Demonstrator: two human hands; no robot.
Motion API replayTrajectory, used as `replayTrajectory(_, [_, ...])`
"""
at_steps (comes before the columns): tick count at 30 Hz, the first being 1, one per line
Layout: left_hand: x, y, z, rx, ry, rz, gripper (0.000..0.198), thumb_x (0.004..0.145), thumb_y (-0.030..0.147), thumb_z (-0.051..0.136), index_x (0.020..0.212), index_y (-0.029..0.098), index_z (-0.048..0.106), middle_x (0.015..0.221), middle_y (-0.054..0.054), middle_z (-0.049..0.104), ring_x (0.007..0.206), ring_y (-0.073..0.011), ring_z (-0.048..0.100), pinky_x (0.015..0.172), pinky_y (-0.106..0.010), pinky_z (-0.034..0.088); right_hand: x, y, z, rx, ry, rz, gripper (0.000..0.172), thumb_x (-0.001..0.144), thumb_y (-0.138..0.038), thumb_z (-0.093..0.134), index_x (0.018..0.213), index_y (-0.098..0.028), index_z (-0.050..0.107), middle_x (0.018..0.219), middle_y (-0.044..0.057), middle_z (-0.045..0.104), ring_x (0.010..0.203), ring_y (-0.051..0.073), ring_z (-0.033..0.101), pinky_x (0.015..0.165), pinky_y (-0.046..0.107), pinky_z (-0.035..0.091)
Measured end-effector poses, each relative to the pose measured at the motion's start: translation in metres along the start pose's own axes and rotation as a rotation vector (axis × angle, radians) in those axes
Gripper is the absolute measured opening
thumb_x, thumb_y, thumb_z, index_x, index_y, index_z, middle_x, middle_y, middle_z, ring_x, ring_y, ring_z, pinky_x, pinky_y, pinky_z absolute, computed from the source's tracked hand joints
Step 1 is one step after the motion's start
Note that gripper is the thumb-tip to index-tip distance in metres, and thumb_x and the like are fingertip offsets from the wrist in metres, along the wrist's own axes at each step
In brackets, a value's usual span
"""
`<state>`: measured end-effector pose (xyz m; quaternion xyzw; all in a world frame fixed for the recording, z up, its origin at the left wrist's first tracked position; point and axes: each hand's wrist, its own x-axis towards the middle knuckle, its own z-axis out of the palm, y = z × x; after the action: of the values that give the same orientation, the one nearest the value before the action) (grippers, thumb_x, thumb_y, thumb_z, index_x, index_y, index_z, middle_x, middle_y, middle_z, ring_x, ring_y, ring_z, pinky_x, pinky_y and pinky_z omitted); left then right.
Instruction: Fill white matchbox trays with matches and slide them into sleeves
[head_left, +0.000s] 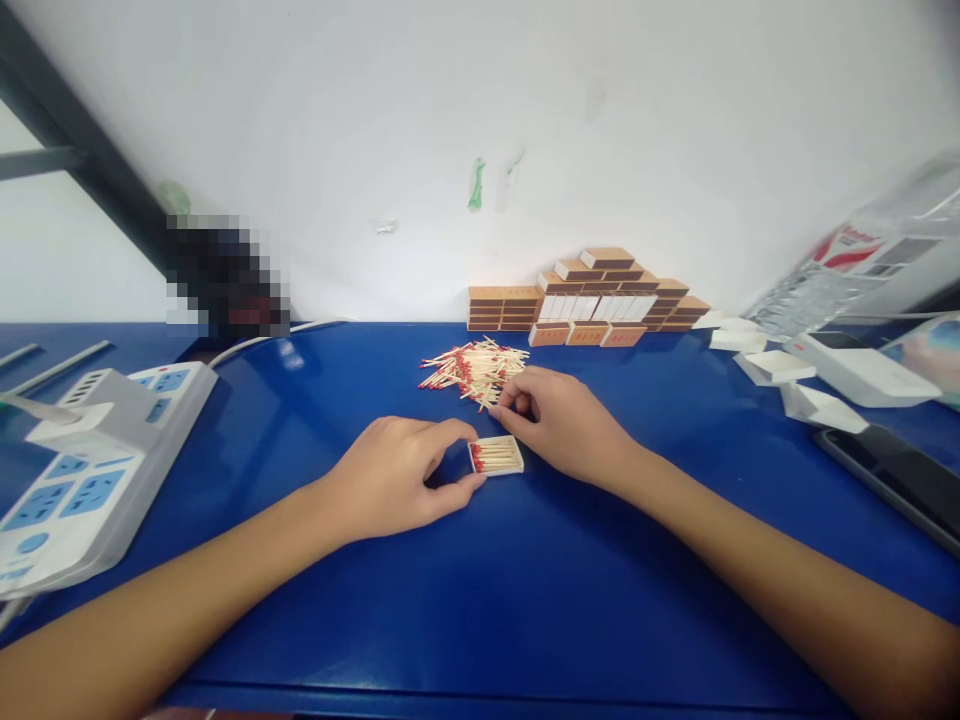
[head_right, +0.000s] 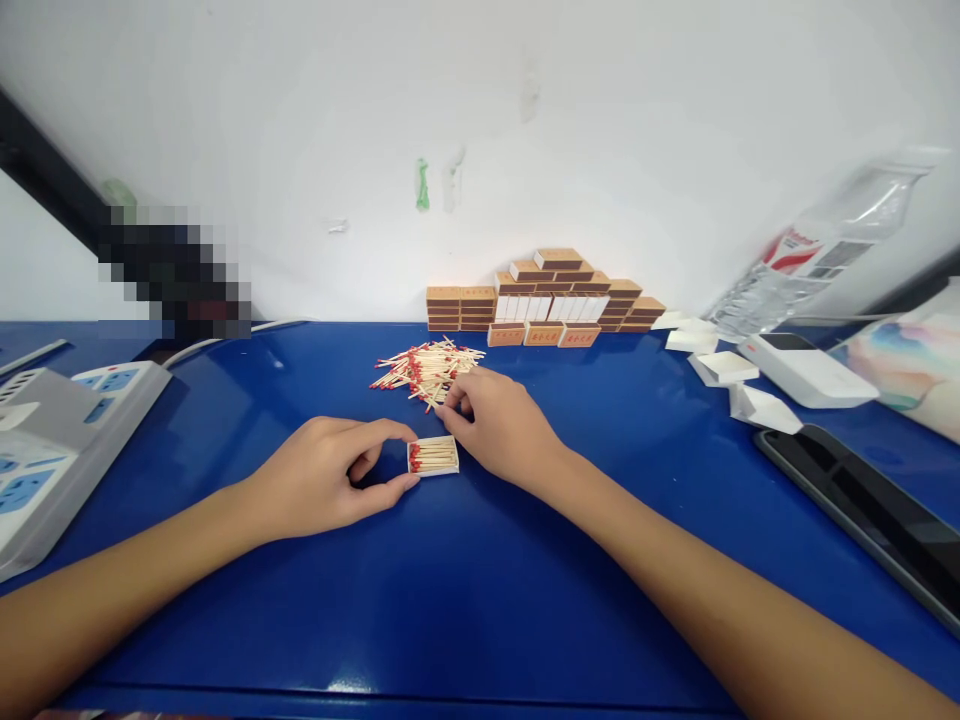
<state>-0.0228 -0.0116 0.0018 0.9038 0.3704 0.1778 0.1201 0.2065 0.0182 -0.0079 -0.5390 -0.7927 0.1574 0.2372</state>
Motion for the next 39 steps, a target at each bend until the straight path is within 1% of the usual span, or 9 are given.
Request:
replayTrajectory(6, [0.001, 0.000, -0.002, 0.019, -0.076, -0.086, 0.036, 0.091, 0.047, 0.067, 0.116, 0.022, 0.066, 0.063, 0.007, 0.055, 0.055, -0.0111, 0.052, 0.055, -0.025, 0.033, -0.006, 0.004, -0.017, -0.004, -0.047, -0.055, 0.017, 0.096, -0.031, 0.063, 0.082, -0.020, 0.065, 0.081, 0.001, 0.063, 0.069, 0.014, 0.053, 0.063, 0.029, 0.037])
replayTrajectory(15, [0.000, -0.002, 0.001, 0.006, -0.041, -0.049, 0.030, 0.093, 0.044, 0.064, 0.114, 0.023, 0.067, 0.061, 0.007, 0.054, 0.053, -0.0103, 0.051, 0.055, -0.024, 0.033, -0.006, 0.005, -0.009, -0.006, -0.064, -0.066, 0.014, 0.095, -0.027, 0.063, 0.083, -0.019, 0.064, 0.083, 0.002, 0.063, 0.070, 0.014, 0.054, 0.063, 0.028, 0.038])
replayTrajectory(20, [0.001, -0.002, 0.001, 0.014, -0.037, -0.047, 0.029, 0.093, 0.043, 0.064, 0.113, 0.022, 0.068, 0.061, 0.007, 0.055, 0.053, -0.0101, 0.051, 0.055, -0.024, 0.034, -0.007, 0.011, -0.023, 0.032, -0.057, -0.115, 0.015, 0.098, -0.030, 0.060, 0.087, -0.020, 0.064, 0.083, 0.002, 0.063, 0.071, 0.015, 0.054, 0.064, 0.028, 0.039])
replayTrajectory(25, [0.001, 0.000, -0.001, 0.030, -0.030, -0.053, 0.028, 0.092, 0.042, 0.065, 0.112, 0.022, 0.068, 0.059, 0.007, 0.053, 0.051, -0.0103, 0.051, 0.053, -0.024, 0.031, -0.018, 0.000, -0.035, 0.062, -0.233, -0.224, 0.017, 0.100, -0.031, 0.058, 0.087, -0.021, 0.063, 0.081, 0.000, 0.063, 0.069, 0.014, 0.054, 0.062, 0.027, 0.038])
replayTrajectory(28, [0.001, 0.000, -0.001, 0.037, -0.021, -0.056, 0.029, 0.092, 0.042, 0.065, 0.112, 0.022, 0.068, 0.059, 0.007, 0.053, 0.051, -0.0105, 0.050, 0.052, -0.024, 0.031, -0.020, -0.003, -0.035, 0.034, -0.268, -0.230, 0.017, 0.100, -0.029, 0.058, 0.087, -0.021, 0.064, 0.081, 0.000, 0.063, 0.070, 0.014, 0.054, 0.063, 0.027, 0.039])
replayTrajectory(32, [0.001, -0.001, 0.000, 0.034, -0.037, -0.047, 0.028, 0.093, 0.041, 0.064, 0.112, 0.022, 0.068, 0.059, 0.007, 0.053, 0.051, -0.0107, 0.050, 0.053, -0.024, 0.032, -0.006, 0.001, -0.033, 0.026, -0.172, -0.299, 0.015, 0.102, -0.023, 0.051, 0.099, -0.021, 0.066, 0.090, 0.003, 0.063, 0.078, 0.016, 0.056, 0.068, 0.028, 0.042])
replayTrajectory(34, [0.001, -0.001, 0.000, 0.031, -0.040, -0.045, 0.028, 0.093, 0.042, 0.064, 0.112, 0.022, 0.068, 0.060, 0.007, 0.053, 0.051, -0.0109, 0.051, 0.054, -0.024, 0.033, 0.006, 0.004, -0.032, -0.019, -0.138, -0.388, 0.023, 0.103, -0.017, 0.047, 0.112, -0.022, 0.067, 0.102, 0.006, 0.061, 0.084, 0.017, 0.057, 0.072, 0.029, 0.043])
replayTrajectory(36, [0.000, -0.002, 0.000, 0.033, -0.040, -0.049, 0.028, 0.093, 0.042, 0.064, 0.112, 0.022, 0.068, 0.061, 0.006, 0.054, 0.052, -0.0112, 0.052, 0.055, -0.024, 0.034, 0.018, 0.004, -0.030, -0.090, -0.169, -0.460, 0.029, 0.102, -0.014, 0.046, 0.118, -0.023, 0.068, 0.107, 0.007, 0.058, 0.084, 0.017, 0.057, 0.072, 0.029, 0.042])
replayTrajectory(39, [-0.001, -0.002, 0.000, 0.039, -0.046, -0.056, 0.030, 0.093, 0.043, 0.063, 0.114, 0.021, 0.068, 0.062, 0.005, 0.056, 0.054, -0.0118, 0.053, 0.055, -0.024, 0.035, 0.030, 0.004, -0.024, -0.187, -0.208, -0.503, 0.028, 0.100, -0.014, 0.049, 0.113, -0.023, 0.072, 0.105, 0.007, 0.056, 0.082, 0.016, 0.054, 0.067, 0.028, 0.038])
